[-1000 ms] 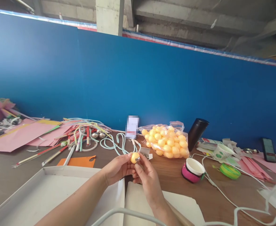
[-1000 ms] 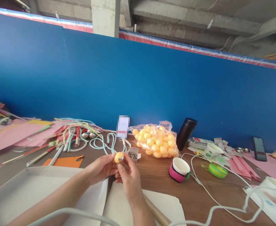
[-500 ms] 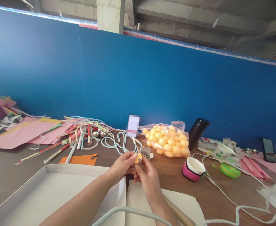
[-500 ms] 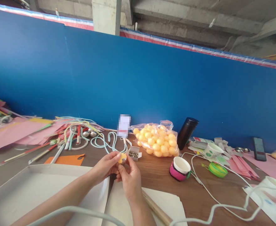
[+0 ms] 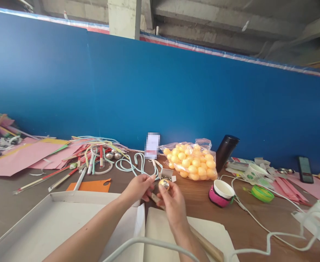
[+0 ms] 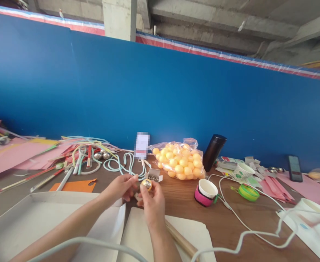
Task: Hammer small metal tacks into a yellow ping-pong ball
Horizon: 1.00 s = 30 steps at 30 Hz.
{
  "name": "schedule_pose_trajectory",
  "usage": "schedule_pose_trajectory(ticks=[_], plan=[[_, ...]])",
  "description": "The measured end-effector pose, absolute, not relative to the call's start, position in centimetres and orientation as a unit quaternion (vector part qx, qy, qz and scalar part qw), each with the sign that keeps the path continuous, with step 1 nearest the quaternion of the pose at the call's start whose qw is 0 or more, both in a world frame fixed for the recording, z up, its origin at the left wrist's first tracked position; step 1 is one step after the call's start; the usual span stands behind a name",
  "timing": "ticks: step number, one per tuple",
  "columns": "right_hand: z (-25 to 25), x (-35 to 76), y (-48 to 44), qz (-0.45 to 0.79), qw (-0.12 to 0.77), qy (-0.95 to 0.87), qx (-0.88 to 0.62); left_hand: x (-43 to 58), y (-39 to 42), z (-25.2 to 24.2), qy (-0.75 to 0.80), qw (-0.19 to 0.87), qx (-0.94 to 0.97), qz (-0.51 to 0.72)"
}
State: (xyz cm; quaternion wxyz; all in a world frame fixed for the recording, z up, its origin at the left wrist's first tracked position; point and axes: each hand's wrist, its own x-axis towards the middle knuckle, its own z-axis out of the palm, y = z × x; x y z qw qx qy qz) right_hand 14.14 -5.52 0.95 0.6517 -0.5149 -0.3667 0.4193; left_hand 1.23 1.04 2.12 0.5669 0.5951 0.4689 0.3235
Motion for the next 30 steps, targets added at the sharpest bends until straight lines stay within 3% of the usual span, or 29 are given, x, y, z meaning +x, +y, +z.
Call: schedule_pose_trajectory(ticks=[5,8,19,30], plan=[[0.6,16.8,-4.7,0.357,0.724,-0.265,-0.527,2.6,2.3,3.1,0.467,0.285,0.773,0.322],[0.5,17.4,-4.6,0.341,0.745,-0.239,-0.521,4.7,2.7,3.8,0.45,0.156,0.852,0.215],[0.5,16.8,-4.6,0.35,0.733,-0.248,-0.527,10.3,4.7,3.7,0.486,0.107,0.86,0.111],[0.1,16.6,-4.4,0.373,0.712,-0.266,-0.532,9.3,4.9,3.5,0.496,0.183,0.822,0.211]])
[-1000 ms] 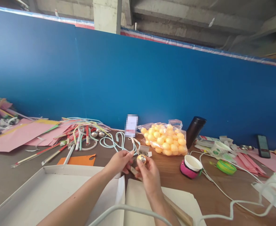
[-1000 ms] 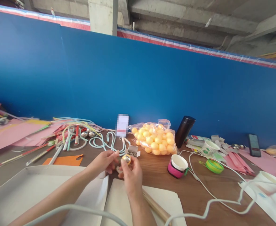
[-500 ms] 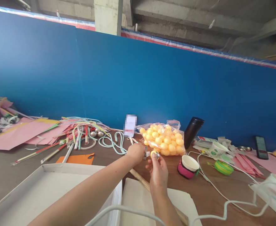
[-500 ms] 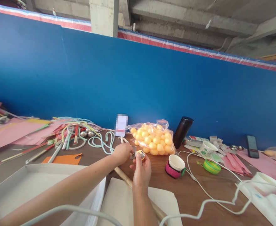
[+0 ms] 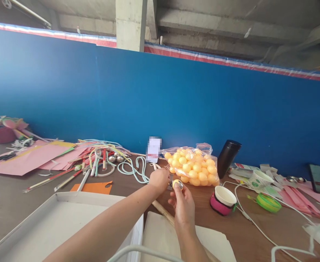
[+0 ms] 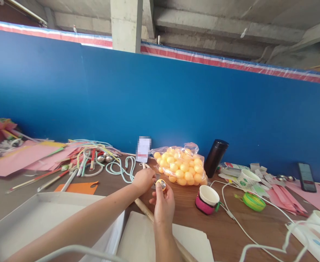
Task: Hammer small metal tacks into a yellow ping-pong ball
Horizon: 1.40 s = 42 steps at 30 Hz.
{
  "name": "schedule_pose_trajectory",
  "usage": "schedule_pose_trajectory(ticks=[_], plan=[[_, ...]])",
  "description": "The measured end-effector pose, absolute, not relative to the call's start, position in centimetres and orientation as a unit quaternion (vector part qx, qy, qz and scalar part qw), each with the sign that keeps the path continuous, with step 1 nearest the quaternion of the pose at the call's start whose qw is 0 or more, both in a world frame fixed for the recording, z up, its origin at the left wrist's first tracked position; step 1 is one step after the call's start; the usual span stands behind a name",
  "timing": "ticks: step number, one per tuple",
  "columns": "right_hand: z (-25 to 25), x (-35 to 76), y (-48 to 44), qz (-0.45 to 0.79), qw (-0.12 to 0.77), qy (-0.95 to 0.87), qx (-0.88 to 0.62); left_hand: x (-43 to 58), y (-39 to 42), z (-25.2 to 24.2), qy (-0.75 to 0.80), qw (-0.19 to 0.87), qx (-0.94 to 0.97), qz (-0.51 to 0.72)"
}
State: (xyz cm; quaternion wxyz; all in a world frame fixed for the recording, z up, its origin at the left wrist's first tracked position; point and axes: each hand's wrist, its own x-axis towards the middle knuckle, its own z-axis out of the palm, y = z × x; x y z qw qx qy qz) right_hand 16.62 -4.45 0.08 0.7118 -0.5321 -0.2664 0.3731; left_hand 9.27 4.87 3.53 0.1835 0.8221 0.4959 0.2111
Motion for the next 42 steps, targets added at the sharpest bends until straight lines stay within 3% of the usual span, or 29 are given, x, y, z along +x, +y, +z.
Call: schedule_pose_trajectory(ticks=[12,18,29,42], plan=[[-0.3,15.8,-4.5,0.451,0.684,-0.301,-0.487,3.7,2.0,1.6,0.471,0.474,0.664,0.335],[-0.1,15.0,-4.7,0.503,0.682,-0.285,-0.449,1.7,0.1,0.8,0.417,0.691,0.435,0.399],[0.7,14.9,-5.2,0.622,0.649,-0.252,-0.359,1.2,-0.5,1.6,0.371,0.717,0.412,0.422],[1.0,14.2,-5.4,0.629,0.621,-0.284,-0.372,0.9,-0.8,1.5,0.311,0.743,0.425,0.413]])
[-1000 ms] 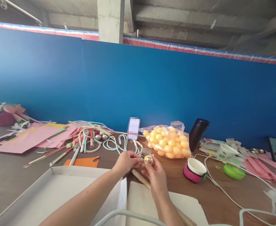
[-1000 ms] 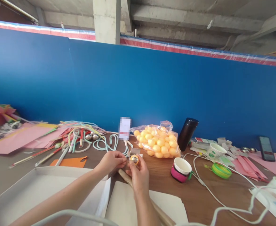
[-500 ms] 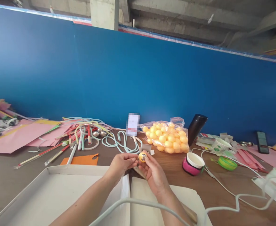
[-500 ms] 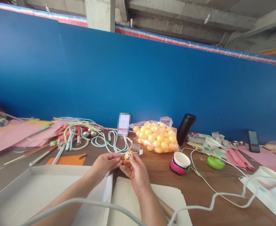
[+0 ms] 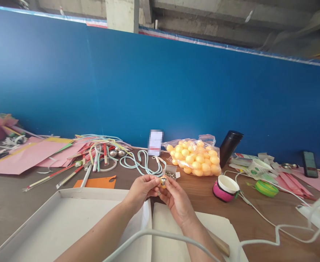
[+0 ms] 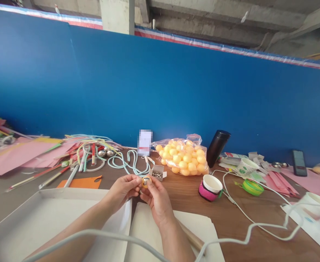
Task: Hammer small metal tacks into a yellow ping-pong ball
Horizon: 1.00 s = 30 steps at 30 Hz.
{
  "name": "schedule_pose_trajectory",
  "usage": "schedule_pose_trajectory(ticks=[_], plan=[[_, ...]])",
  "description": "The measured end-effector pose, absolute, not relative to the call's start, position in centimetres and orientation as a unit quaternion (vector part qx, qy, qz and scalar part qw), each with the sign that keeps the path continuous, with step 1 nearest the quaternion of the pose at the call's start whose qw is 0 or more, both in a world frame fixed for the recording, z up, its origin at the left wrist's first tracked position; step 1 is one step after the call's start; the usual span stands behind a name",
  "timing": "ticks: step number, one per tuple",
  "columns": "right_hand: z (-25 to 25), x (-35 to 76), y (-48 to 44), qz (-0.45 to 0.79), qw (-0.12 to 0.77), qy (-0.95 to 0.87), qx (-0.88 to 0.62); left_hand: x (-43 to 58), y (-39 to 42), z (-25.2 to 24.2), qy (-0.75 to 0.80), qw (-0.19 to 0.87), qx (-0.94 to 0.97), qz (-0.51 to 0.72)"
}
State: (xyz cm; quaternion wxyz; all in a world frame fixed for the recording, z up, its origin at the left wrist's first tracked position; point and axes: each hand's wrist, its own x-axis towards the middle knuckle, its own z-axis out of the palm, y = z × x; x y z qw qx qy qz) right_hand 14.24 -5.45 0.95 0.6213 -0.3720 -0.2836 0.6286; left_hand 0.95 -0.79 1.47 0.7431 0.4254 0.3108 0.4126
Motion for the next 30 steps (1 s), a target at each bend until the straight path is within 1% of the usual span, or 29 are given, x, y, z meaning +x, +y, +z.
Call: schedule_pose_trajectory(ticks=[6,14,30], plan=[[1.0,14.3,-5.6,0.623,0.613,-0.296,-0.385,0.7,-0.8,1.6,0.287,0.765,0.419,0.396],[1.1,14.4,-5.8,0.617,0.612,-0.297,-0.395,0.4,-0.7,1.7,0.294,0.769,0.415,0.386],[1.0,14.4,-5.9,0.613,0.603,-0.307,-0.408,-0.2,-0.2,1.4,0.286,0.81,0.376,0.349]])
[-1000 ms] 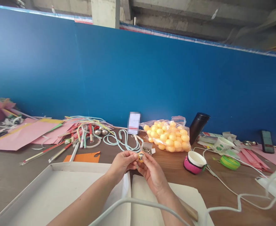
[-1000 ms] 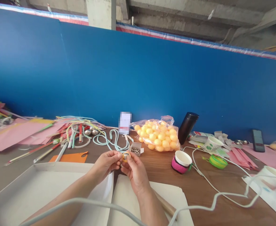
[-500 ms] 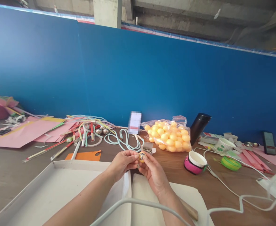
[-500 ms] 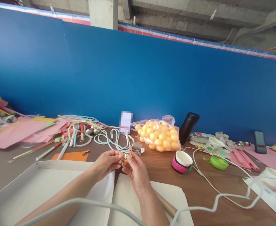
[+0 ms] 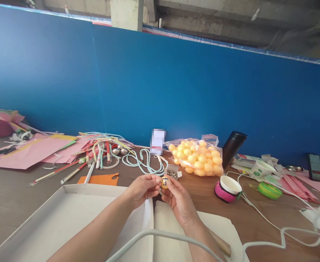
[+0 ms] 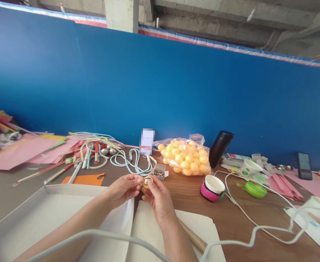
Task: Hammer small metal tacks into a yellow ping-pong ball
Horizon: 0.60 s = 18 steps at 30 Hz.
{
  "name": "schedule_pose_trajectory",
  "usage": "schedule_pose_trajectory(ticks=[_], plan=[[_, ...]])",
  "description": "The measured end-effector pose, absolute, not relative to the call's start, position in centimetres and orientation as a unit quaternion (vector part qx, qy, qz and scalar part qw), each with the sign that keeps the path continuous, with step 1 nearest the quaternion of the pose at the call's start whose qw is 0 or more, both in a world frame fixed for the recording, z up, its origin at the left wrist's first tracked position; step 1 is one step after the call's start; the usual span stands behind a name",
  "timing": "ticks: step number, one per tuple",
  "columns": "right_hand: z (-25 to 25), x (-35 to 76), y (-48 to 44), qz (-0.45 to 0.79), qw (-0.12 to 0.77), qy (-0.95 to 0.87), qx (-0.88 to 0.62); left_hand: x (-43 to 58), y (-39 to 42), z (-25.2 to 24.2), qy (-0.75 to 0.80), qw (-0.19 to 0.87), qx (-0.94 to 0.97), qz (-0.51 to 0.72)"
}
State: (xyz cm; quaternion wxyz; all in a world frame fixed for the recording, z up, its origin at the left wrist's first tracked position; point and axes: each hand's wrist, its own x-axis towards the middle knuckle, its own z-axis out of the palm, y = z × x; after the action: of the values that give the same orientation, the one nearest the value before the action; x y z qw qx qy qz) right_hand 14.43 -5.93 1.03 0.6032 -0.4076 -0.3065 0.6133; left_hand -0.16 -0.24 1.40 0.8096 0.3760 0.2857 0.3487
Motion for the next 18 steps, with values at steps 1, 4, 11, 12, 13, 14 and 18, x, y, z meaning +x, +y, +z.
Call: schedule_pose_trajectory(ticks=[1,4,11,12,13,14,18], plan=[[1.0,14.44,-5.93,0.613,0.603,-0.308,-0.408,-0.17,-0.24,1.38,0.282,0.813,0.374,0.345],[0.95,14.47,-5.94,0.61,0.601,-0.315,-0.409,-0.15,-0.22,1.27,0.279,0.821,0.365,0.338],[1.01,14.42,-5.88,0.603,0.6,-0.317,-0.42,-0.05,-0.09,1.17,0.288,0.83,0.347,0.329],[1.01,14.41,-5.87,0.602,0.6,-0.317,-0.421,-0.05,-0.08,1.19,0.289,0.83,0.346,0.328],[1.0,14.41,-5.87,0.601,0.6,-0.317,-0.422,-0.05,-0.09,1.22,0.291,0.83,0.345,0.327],[0.98,14.42,-5.88,0.6,0.6,-0.318,-0.424,-0.05,-0.12,1.26,0.292,0.83,0.344,0.328],[0.98,14.5,-5.96,0.597,0.597,-0.322,-0.427,-0.04,-0.33,1.43,0.293,0.831,0.338,0.331]])
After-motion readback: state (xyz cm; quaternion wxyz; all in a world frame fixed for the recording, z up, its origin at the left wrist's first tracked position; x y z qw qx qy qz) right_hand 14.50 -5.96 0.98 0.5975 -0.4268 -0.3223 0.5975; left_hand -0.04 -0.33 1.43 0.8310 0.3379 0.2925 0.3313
